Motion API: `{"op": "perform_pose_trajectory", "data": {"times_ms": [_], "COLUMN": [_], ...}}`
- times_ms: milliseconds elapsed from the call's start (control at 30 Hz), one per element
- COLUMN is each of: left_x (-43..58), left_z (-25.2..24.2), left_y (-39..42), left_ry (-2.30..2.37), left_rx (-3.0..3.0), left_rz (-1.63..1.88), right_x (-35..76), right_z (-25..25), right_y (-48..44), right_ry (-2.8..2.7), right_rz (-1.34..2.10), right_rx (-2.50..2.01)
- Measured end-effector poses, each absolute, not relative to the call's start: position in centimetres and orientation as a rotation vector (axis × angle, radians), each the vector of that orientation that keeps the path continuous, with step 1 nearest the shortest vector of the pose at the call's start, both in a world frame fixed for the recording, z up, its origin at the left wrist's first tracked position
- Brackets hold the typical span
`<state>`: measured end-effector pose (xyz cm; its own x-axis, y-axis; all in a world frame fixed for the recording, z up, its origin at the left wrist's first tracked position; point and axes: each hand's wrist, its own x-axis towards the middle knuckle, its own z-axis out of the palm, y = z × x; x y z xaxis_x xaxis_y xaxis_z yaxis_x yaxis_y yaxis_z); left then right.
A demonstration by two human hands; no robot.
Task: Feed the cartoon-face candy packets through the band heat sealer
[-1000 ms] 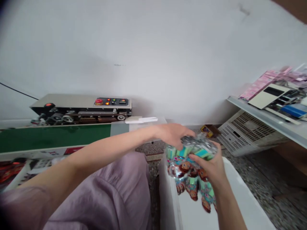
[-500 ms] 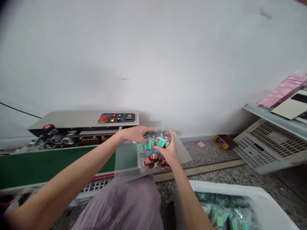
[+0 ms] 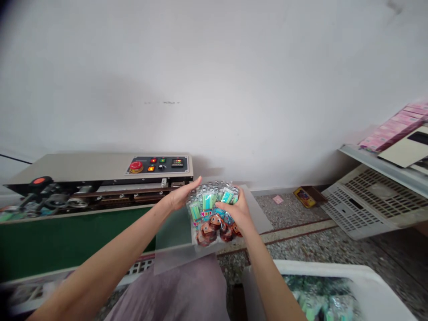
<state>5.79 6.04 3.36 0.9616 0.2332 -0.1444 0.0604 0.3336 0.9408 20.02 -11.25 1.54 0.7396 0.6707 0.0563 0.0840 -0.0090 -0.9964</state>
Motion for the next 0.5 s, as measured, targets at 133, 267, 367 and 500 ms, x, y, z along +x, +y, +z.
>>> {"op": "perform_pose_trajectory", "data": {"times_ms": [133, 267, 367, 500], "left_x": [5.0, 4.0, 3.5, 2.9], "left_z": [0.8, -1.1, -1.3, -0.1], "left_y": [4.8, 4.4, 4.2, 3.5], "left_ry": [0.142, 0.006, -0.021, -0.015], "left_rx": [0.884, 0.815, 0.821, 0.906], "left_rz": [0.155, 0.214, 0.220, 0.215], "right_x": [19.6, 19.4, 19.4, 19.5], "right_z": [1.7, 1.6, 1.3, 1.1], "right_y": [-11.3, -11.1, -10.8, -10.6], "right_ry": [-0.615, -0.604, -0.594, -0.591], "right_rz": [0.498, 0.448, 0.433, 0.461], "right_rx": [-1.541, -1.555, -1.562, -1.560]}}
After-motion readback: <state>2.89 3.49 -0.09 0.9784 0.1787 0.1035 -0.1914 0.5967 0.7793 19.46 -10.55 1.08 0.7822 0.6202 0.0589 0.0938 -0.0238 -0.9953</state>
